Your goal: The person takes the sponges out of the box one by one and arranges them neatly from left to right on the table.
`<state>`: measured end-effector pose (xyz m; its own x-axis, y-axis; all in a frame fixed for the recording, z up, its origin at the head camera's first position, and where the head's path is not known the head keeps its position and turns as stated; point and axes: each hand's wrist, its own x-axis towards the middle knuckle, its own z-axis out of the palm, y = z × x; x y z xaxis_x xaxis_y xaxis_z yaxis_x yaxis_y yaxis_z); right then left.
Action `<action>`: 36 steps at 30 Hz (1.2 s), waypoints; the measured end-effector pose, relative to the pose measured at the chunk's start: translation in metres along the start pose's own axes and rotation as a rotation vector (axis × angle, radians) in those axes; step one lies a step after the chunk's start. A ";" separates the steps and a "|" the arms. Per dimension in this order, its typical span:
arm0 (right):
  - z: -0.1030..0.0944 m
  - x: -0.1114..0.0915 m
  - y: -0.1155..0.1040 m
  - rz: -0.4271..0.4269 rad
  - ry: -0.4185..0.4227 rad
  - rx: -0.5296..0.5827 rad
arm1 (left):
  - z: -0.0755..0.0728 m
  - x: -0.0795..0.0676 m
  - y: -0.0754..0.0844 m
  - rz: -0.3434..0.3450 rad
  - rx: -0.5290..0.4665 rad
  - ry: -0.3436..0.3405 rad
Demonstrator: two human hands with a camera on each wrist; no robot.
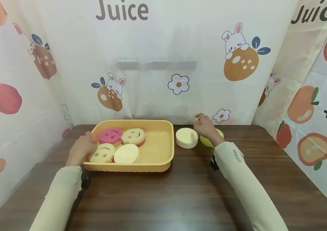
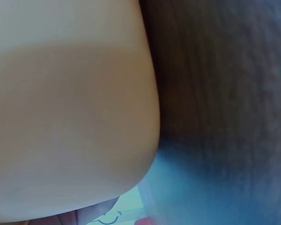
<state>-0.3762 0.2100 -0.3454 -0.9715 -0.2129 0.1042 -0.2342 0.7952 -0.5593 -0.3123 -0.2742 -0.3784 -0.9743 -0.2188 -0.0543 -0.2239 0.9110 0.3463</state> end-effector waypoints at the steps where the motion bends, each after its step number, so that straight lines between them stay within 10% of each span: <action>1: 0.000 0.000 -0.001 0.000 -0.006 0.002 | 0.001 0.000 0.000 0.003 0.002 0.005; 36: -0.006 0.003 -0.022 0.010 0.012 0.053 | 0.001 0.008 -0.002 -0.022 0.009 -0.036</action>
<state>-0.3737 0.1953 -0.3282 -0.9743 -0.1979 0.1075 -0.2221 0.7659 -0.6034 -0.3198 -0.2775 -0.3801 -0.9693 -0.2267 -0.0954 -0.2457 0.9092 0.3362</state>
